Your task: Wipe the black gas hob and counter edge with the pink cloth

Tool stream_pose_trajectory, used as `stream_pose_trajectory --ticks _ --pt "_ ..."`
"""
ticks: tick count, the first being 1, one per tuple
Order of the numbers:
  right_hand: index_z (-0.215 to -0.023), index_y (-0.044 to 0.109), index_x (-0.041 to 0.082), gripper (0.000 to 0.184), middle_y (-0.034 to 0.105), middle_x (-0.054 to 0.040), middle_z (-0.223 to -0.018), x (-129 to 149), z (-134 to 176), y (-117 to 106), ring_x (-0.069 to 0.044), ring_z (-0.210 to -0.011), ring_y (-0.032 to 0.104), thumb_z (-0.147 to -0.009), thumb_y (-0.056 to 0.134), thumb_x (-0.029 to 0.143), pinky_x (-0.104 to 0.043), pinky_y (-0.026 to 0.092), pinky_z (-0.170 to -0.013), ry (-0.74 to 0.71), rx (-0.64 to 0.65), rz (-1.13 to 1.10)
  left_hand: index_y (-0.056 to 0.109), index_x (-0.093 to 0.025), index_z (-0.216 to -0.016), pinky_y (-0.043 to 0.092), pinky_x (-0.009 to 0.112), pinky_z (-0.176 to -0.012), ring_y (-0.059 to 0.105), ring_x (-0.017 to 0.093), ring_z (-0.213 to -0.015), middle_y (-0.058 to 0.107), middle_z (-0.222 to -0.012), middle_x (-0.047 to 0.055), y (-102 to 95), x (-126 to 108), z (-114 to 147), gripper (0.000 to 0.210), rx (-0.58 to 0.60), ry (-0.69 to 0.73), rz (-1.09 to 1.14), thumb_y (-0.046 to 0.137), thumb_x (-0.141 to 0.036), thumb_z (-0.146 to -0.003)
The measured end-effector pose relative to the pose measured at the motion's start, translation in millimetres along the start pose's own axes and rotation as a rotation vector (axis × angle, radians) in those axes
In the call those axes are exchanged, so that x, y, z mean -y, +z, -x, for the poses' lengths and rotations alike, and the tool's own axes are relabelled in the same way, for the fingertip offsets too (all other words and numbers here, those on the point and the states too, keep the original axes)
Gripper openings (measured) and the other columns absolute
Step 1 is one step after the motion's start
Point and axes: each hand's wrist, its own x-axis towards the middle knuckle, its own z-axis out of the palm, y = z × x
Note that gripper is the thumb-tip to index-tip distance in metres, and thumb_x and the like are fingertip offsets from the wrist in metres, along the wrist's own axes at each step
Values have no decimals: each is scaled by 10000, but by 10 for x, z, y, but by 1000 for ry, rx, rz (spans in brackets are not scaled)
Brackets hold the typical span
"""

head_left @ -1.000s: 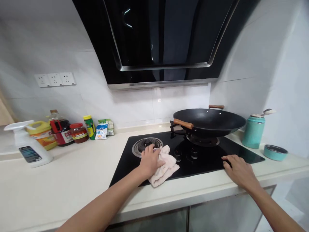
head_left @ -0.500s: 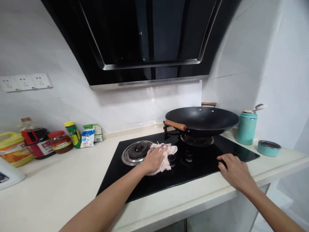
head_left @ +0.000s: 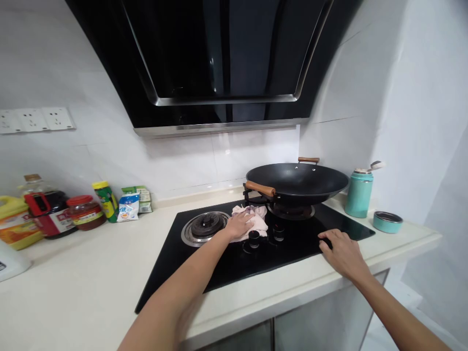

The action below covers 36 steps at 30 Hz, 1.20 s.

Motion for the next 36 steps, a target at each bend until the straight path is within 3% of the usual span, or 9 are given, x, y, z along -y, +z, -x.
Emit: stream_pose_trajectory --ticks 4,8,15,21,25,28,30,32,36 --pt "-1055 691 242 329 665 -69 -1170 -35 3 21 -266 -1063 591 -931 414 370 -429 433 -912 -3 3 -12 455 -332 -1508 243 514 -1241 339 261 -1511 381 -1643 22 6 156 357 518 -33 6 -12 360 -482 -1022" --pt "-1074 699 234 346 670 -76 -1186 -63 12 36 -270 -1062 593 -934 414 371 -430 435 -912 -18 -3 -11 416 -268 -1536 233 562 -1237 295 284 -1530 361 -1648 89 53 252 819 547 -75 -26 -19 346 -472 -1033" --pt "-1100 700 232 388 670 -84 -1191 -130 27 75 -281 -1055 602 -947 387 402 -430 449 -890 -40 -5 12 429 -235 -1537 256 478 -1243 286 262 -1536 386 -1633 109 21 446 1647 562 -103 -21 -36 367 -486 -1037" --pt "-1130 713 228 410 672 -88 -1218 -151 35 100 -273 -1066 615 -951 392 409 -412 460 -907 -53 6 11 449 -330 -1521 302 524 -1206 353 256 -1508 435 -1609 53 -77 960 2392 515 -144 -133 -100 351 -473 -1036" --pt "-1137 714 223 409 674 -91 -1224 -188 29 111 -271 -1072 619 -943 406 410 -409 460 -925 -63 1 11 536 -286 -1458 374 466 -1172 429 250 -1461 536 -1535 64 34 1376 2862 487 -295 -181 -200 342 -412 -1030" --pt "-1099 727 217 394 682 -100 -1205 -149 20 88 -283 -1066 620 -921 420 386 -431 462 -934 -24 13 -21 571 -237 -1421 390 459 -1170 473 255 -1421 592 -1476 94 172 1503 3119 489 -393 -146 -208 327 -405 -1032" --pt "-1049 735 218 372 693 -103 -1172 44 37 32 -288 -1064 624 -904 426 364 -442 469 -940 22 1 -100 567 -227 -1427 390 489 -1171 458 278 -1430 583 -1483 105 243 1456 3213 510 -424 -159 -207 312 -428 -1034" --pt "-1011 730 222 351 701 -100 -1134 447 96 -60 -273 -1073 626 -906 421 353 -425 472 -963 -17 -33 -245 553 -216 -1448 377 545 -1172 421 323 -1454 546 -1516 122 279 1301 3240 546 -434 -195 -215 302 -465 -1032" --pt "-1088 717 252 349 682 -84 -1179 1747 344 -270 -237 -1136 601 -958 434 409 -373 445 -1030 -354 100 -570 532 -212 -1479 360 622 -1163 378 389 -1473 470 -1574 145 287 730 3129 574 -375 -197 -211 333 -501 -1025"
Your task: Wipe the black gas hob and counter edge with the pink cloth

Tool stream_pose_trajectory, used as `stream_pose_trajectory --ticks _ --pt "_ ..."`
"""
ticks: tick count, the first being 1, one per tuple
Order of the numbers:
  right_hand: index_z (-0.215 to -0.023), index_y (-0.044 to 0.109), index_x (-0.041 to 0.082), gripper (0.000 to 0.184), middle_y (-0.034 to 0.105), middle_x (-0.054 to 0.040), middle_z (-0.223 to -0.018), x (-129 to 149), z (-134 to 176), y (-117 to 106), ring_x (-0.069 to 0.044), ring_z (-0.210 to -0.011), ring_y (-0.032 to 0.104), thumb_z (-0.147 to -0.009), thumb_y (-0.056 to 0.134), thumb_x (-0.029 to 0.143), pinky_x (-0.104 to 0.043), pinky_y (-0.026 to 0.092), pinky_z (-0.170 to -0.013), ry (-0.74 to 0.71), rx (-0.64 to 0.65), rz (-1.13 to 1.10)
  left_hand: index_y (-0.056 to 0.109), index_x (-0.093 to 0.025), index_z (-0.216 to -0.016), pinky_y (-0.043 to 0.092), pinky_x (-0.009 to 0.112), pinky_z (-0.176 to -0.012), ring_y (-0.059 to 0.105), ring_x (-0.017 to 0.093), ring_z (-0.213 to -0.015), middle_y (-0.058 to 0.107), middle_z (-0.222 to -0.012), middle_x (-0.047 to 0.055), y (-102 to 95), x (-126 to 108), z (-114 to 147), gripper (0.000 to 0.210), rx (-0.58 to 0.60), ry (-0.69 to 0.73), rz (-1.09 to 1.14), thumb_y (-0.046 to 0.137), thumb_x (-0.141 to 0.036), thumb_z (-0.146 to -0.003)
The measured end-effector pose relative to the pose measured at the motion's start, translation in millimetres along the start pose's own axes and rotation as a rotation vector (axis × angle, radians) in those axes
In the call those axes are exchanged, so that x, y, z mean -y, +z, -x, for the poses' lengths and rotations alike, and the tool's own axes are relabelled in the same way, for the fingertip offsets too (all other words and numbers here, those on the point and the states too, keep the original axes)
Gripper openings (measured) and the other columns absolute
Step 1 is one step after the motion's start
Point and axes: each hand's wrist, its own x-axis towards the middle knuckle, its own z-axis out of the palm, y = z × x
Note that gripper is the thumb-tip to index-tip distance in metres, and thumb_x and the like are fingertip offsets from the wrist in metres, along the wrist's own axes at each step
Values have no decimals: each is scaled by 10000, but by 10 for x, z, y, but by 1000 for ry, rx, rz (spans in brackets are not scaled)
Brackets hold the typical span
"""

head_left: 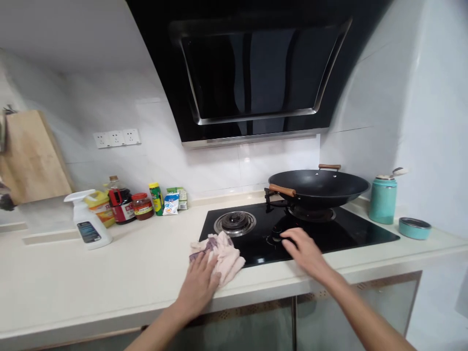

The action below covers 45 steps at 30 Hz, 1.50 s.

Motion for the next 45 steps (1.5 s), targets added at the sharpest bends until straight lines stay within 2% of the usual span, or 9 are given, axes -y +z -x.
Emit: stream_pose_trajectory --ticks 3,5,10,14,21,24,29,39,45 --pt "-1214 696 288 393 651 -73 -1279 821 -140 455 -248 -1172 562 -994 394 410 -405 417 -1049 -67 242 -99 471 -256 -1528 345 622 -1176 344 378 -1496 420 -1610 122 -33 -549 -73 557 67 79 47 352 -472 -1029" --pt "-1313 653 323 452 597 -71 -1371 1128 -196 677 -277 -1225 512 -1013 355 482 -467 377 -1080 -77 388 -85 417 -235 -1561 323 641 -1184 335 392 -1497 402 -1616 140 -35 -863 -125 591 77 132 99 412 -452 -1010" --pt "-1224 687 357 517 548 -49 -1394 1133 -175 781 -293 -1255 454 -1013 296 620 -535 305 -1103 -45 459 21 469 -225 -1529 317 661 -1178 417 387 -1441 473 -1567 155 -170 -1135 -149 584 52 231 224 487 -439 -986" --pt "-1049 661 272 402 603 -48 -1228 898 6 615 -248 -1152 506 -1010 376 553 -458 353 -1052 -51 326 93 584 -334 -1426 417 482 -1169 515 263 -1380 552 -1520 44 -378 -848 -81 449 128 326 397 414 -450 -1026" --pt "-908 594 235 295 635 -84 -1138 238 220 95 -283 -1135 538 -930 507 516 -456 367 -989 210 105 263 738 -285 -1212 507 432 -1082 678 265 -1171 742 -1257 32 -478 195 -110 468 64 -36 366 419 -531 -973" --pt "-854 551 246 277 660 -56 -1066 71 169 -131 -263 -1051 580 -877 567 522 -421 385 -945 256 151 229 776 -295 -1085 545 424 -1022 702 262 -1099 766 -1159 25 -398 438 -131 448 -20 -92 355 410 -517 -954" --pt "-965 530 260 350 668 -34 -1036 127 -38 -133 -225 -945 592 -837 629 570 -341 408 -847 267 278 95 769 -346 -1095 537 477 -987 633 288 -1192 709 -1198 35 -247 424 -122 389 -23 -87 289 467 -523 -924" --pt "-1363 398 167 859 553 -192 -1397 21 -535 219 -313 -1258 553 -761 682 709 -390 408 -997 372 291 89 672 -347 -1274 464 502 -1033 537 310 -1296 612 -1344 68 -139 463 -74 426 35 -46 216 541 -532 -914" --pt "-1447 387 91 957 516 -254 -1443 86 -415 224 -384 -1349 480 -736 744 622 -450 360 -1080 348 296 136 679 -348 -1267 486 491 -1008 550 311 -1271 618 -1332 71 -96 487 -65 410 -1 -31 206 560 -520 -914"
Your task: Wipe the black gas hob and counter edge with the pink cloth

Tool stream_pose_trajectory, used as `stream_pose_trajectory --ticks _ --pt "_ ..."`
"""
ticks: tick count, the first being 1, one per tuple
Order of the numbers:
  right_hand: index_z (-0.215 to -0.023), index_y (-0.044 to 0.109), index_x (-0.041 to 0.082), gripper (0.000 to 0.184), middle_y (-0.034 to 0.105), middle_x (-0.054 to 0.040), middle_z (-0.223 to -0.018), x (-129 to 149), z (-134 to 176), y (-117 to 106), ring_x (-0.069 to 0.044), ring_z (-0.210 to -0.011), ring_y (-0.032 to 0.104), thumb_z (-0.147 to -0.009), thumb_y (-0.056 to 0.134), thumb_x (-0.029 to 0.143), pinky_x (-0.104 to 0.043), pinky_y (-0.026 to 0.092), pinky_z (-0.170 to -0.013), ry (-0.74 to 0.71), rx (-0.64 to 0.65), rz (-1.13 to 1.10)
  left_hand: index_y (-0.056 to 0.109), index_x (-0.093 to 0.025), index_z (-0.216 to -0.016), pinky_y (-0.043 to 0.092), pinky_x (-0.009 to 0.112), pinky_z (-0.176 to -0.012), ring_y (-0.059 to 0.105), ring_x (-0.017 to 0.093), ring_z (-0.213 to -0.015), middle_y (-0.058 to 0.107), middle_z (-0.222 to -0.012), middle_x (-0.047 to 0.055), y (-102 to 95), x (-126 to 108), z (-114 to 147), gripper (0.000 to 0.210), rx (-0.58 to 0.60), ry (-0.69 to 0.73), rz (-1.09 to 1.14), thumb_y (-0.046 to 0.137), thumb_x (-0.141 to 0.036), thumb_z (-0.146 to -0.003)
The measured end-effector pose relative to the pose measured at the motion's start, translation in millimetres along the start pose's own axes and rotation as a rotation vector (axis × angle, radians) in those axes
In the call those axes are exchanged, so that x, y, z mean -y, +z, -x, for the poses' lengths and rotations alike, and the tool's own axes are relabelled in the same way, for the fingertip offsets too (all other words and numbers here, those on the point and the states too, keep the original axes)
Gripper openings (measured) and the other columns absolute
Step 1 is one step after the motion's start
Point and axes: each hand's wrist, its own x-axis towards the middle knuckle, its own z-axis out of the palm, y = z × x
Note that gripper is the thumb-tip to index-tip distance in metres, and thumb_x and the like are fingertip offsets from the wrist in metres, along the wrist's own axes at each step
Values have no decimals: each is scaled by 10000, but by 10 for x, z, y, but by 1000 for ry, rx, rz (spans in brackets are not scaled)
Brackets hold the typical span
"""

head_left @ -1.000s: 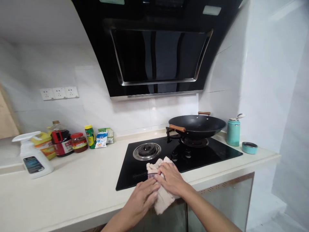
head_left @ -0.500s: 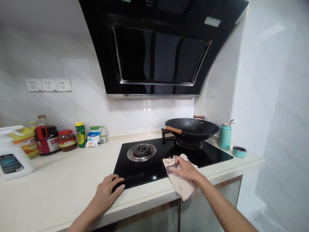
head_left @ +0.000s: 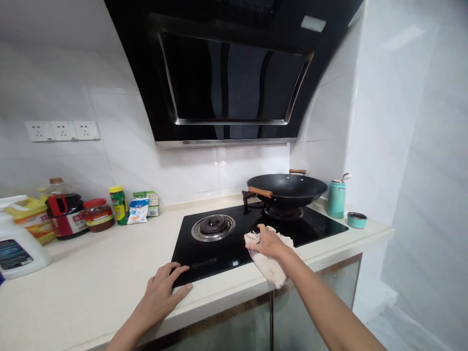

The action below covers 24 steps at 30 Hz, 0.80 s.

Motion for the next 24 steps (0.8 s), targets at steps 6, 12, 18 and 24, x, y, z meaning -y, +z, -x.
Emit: stream_pose_trajectory --ticks 6,12,18,24 --pt "-1402 519 176 695 586 -153 -1404 -300 357 13 -307 -1283 548 -781 705 426 -426 401 -1082 -198 -32 -32 677 -356 -1285 493 502 -1011 562 315 -1268 625 -1334 77 29 48 3 428 -17 29 -14 567 -534 -912" --pt "-1346 635 189 469 451 -150 -1511 -1021 347 -171 -273 -1377 460 -901 540 305 -409 353 -1151 -136 -218 147 674 -355 -1301 492 515 -1021 572 319 -1263 631 -1336 83 18 38 28 441 -20 55 -22 561 -547 -920" --pt "-1210 743 293 414 557 -184 -1280 -1570 96 -618 -396 -1165 530 -973 469 496 -558 426 -939 199 -361 543 643 -354 -1346 481 537 -1034 557 326 -1287 610 -1376 99 64 59 68 460 -22 63 -37 554 -543 -936" --pt "-1140 760 225 397 674 -144 -1036 -1561 -439 -620 -269 -1011 632 -995 456 435 -351 428 -908 82 -192 464 639 -335 -1342 497 528 -1010 563 323 -1274 613 -1357 110 52 -6 82 459 -27 81 -65 550 -540 -941"
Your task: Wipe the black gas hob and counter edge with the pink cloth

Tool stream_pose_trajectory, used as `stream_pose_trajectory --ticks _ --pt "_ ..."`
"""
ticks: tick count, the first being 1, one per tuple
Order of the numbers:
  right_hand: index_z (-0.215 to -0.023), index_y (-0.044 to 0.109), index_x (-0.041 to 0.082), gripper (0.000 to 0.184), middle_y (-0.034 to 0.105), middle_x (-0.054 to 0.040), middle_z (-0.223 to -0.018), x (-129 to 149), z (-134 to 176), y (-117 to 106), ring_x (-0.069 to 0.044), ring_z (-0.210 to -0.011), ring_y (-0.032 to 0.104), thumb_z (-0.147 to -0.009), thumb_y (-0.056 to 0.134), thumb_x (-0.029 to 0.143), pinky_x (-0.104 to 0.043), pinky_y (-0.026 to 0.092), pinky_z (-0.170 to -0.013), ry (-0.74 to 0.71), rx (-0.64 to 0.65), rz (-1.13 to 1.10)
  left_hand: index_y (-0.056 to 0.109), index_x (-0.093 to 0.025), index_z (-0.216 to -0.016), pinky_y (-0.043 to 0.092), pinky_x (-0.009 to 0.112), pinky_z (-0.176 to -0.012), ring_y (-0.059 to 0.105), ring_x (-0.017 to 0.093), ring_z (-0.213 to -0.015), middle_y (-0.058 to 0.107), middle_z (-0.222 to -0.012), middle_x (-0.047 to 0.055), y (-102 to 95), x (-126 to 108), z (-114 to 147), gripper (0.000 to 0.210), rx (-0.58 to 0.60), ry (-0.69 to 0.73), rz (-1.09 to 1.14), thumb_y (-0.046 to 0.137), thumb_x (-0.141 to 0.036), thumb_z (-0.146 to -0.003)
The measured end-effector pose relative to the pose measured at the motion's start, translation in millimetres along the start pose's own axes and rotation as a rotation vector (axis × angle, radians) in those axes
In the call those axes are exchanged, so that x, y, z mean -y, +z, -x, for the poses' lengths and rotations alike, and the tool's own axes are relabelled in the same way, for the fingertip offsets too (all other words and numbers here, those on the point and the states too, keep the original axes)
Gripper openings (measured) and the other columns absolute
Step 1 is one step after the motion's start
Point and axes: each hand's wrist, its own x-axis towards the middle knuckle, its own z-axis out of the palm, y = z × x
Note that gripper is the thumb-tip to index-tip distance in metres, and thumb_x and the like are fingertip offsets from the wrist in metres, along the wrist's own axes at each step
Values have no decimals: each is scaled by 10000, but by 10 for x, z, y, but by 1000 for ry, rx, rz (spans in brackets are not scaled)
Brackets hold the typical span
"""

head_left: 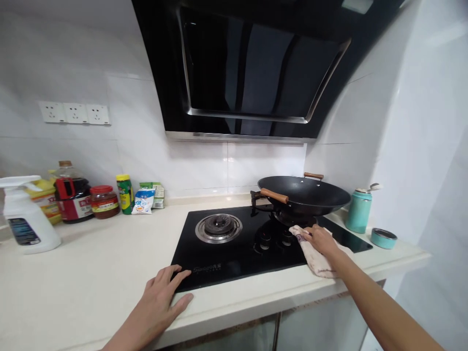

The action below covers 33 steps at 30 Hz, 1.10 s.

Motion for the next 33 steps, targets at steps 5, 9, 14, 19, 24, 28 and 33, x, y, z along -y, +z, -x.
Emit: stream_pose_trajectory --ticks 5,9,14,19,24,28,33 --pt "-1050 794 282 318 733 -66 -1052 304 -447 105 -243 -1016 655 -933 550 449 -304 433 -867 -166 120 -172 638 -328 -1329 517 493 -974 577 313 -1243 623 -1331 105 -30 -46 16 439 -30 34 -36 570 -515 -939" --pt "-934 815 226 301 759 -37 -930 474 -697 84 -221 -883 660 -823 667 464 -281 450 -800 -300 245 -310 620 -337 -1337 509 473 -975 560 303 -1253 614 -1335 92 -60 -82 24 422 -31 45 -42 569 -490 -948" --pt "-840 813 213 265 742 -21 -805 829 -899 56 -216 -792 645 -690 773 427 -284 452 -758 -391 384 -337 619 -323 -1332 503 477 -969 551 309 -1251 610 -1326 97 -123 -147 -4 420 -6 30 -37 572 -470 -941" --pt "-919 819 290 243 761 -15 -966 1209 -852 29 -227 -907 667 -703 765 385 -281 466 -815 -485 479 -309 628 -301 -1325 496 487 -984 548 312 -1252 613 -1313 105 -173 -207 -21 418 13 5 -14 563 -448 -939" --pt "-1181 753 310 379 723 -11 -1191 1201 -646 -130 -230 -1053 658 -825 646 388 -305 475 -912 -498 481 -294 620 -304 -1341 487 489 -1000 544 306 -1258 608 -1320 107 -177 -211 -7 419 6 8 -1 549 -441 -951" --pt "-1445 555 316 637 614 -49 -1380 1044 -529 -257 -268 -1236 573 -824 651 417 -369 441 -1007 -394 393 -240 633 -296 -1328 492 494 -988 551 313 -1250 618 -1306 114 -161 -188 -4 419 -2 13 -7 560 -447 -943" --pt "-1333 626 310 595 626 -136 -1278 935 -423 -268 -368 -1183 583 -783 694 528 -487 444 -947 -168 314 -67 636 -305 -1325 493 491 -983 549 316 -1248 617 -1309 107 -126 -160 -13 421 -24 22 5 555 -467 -946"
